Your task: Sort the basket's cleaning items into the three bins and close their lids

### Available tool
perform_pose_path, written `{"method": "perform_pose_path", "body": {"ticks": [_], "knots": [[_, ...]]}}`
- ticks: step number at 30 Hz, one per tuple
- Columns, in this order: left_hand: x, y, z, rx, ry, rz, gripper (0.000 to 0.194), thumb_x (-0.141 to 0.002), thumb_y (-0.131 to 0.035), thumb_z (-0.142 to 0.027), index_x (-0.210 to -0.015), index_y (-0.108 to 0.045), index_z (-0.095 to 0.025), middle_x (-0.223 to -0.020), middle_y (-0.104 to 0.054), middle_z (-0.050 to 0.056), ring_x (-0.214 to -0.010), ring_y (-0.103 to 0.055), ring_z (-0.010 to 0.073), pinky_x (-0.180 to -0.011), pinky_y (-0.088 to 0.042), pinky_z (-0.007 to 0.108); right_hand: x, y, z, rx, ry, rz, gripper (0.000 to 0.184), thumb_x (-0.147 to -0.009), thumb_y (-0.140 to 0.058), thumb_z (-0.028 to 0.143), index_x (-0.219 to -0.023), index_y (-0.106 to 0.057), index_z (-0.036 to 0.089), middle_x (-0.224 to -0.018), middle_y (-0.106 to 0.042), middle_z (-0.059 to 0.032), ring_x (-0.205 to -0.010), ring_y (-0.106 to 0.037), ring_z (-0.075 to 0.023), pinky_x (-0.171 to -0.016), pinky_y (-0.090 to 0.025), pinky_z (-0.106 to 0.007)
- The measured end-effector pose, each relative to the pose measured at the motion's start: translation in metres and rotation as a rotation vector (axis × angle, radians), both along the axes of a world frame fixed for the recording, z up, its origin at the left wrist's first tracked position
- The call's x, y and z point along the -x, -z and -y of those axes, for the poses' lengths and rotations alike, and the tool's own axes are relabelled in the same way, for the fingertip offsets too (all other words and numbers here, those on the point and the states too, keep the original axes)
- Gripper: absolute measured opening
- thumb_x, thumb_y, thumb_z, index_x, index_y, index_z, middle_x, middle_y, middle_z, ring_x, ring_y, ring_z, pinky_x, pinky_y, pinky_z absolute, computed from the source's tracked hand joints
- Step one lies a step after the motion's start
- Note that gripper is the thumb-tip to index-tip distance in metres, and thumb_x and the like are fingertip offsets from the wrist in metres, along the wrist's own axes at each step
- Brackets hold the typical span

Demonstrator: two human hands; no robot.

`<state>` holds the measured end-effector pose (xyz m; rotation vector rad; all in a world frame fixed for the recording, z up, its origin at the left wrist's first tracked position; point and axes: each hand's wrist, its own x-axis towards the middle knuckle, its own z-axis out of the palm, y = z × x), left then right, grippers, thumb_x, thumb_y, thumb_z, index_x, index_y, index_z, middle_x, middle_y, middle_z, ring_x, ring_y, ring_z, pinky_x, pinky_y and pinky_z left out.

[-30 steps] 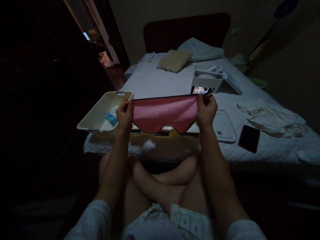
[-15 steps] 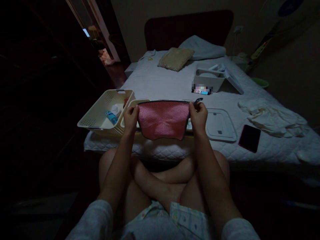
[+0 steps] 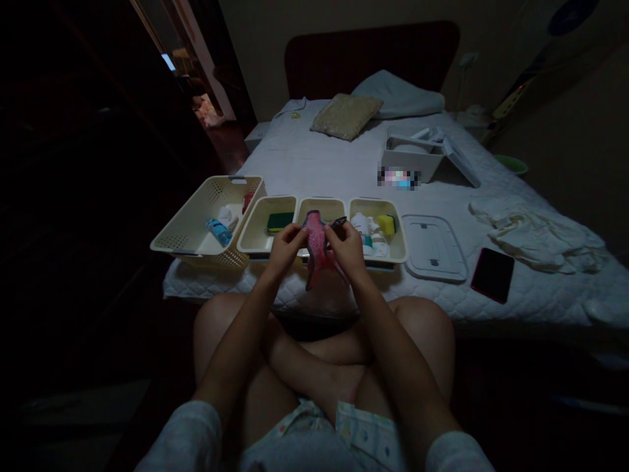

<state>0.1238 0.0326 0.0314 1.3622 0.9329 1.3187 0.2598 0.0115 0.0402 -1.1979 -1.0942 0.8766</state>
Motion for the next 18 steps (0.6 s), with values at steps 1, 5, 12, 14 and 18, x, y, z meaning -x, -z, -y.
{"method": "perform_pose_path", "body": {"ticks": [1, 5, 12, 14, 18], "knots": [[-0.001, 0.002, 0.0, -0.02, 0.02, -0.007, 0.02, -0.071, -0.063, -0.039, -0.075, -0.062, -0.019, -0.072, -0.063, 0.0, -0.068, -0.058, 0.0116, -0.064, -0.049, 0.023, 0.003, 0.002, 0.0, 0.005, -0.013, 0.005, 0.028, -0.067, -0.063, 0.046, -0.075, -0.054, 0.02, -0.069, -0.058, 0.0009, -0.064, -0.055, -0.0142, -0.054, -0.049, -0.027], [-0.004, 0.007, 0.001, -0.075, -0.002, -0.042, 0.02, -0.069, -0.066, -0.034, -0.083, -0.067, -0.02, -0.086, -0.068, 0.004, -0.078, -0.063, 0.016, -0.073, -0.05, 0.028, 0.008, 0.005, 0.001, -0.009, -0.031, 0.029, 0.03, -0.066, -0.065, 0.047, -0.076, -0.057, 0.02, -0.074, -0.062, -0.0008, -0.07, -0.059, -0.016, -0.062, -0.052, -0.03], [-0.003, 0.001, 0.008, -0.202, -0.068, -0.203, 0.019, -0.077, -0.058, -0.035, -0.084, -0.07, -0.021, -0.083, -0.068, 0.004, -0.076, -0.063, 0.0172, -0.067, -0.05, 0.029, 0.009, 0.007, 0.001, -0.038, -0.031, 0.034, 0.031, -0.068, -0.063, 0.048, -0.08, -0.061, 0.02, -0.081, -0.066, -0.0027, -0.076, -0.062, -0.0178, -0.067, -0.053, -0.032], [-0.003, -0.001, 0.01, -0.238, -0.065, -0.233, 0.021, -0.079, -0.055, -0.035, -0.085, -0.07, -0.022, -0.082, -0.068, 0.004, -0.076, -0.062, 0.0169, -0.067, -0.049, 0.028, 0.009, 0.008, 0.001, -0.045, -0.023, 0.036, 0.03, -0.067, -0.064, 0.047, -0.081, -0.062, 0.02, -0.081, -0.067, -0.0028, -0.076, -0.063, -0.018, -0.068, -0.053, -0.033], [-0.001, -0.002, 0.011, -0.299, -0.075, -0.279, 0.02, -0.081, -0.054, -0.034, -0.087, -0.07, -0.023, -0.084, -0.068, 0.004, -0.076, -0.062, 0.0165, -0.068, -0.048, 0.028, 0.01, 0.006, 0.003, -0.052, -0.016, 0.047, 0.028, -0.068, -0.065, 0.044, -0.08, -0.063, 0.019, -0.08, -0.067, -0.0027, -0.075, -0.063, -0.0179, -0.068, -0.053, -0.033]]}}
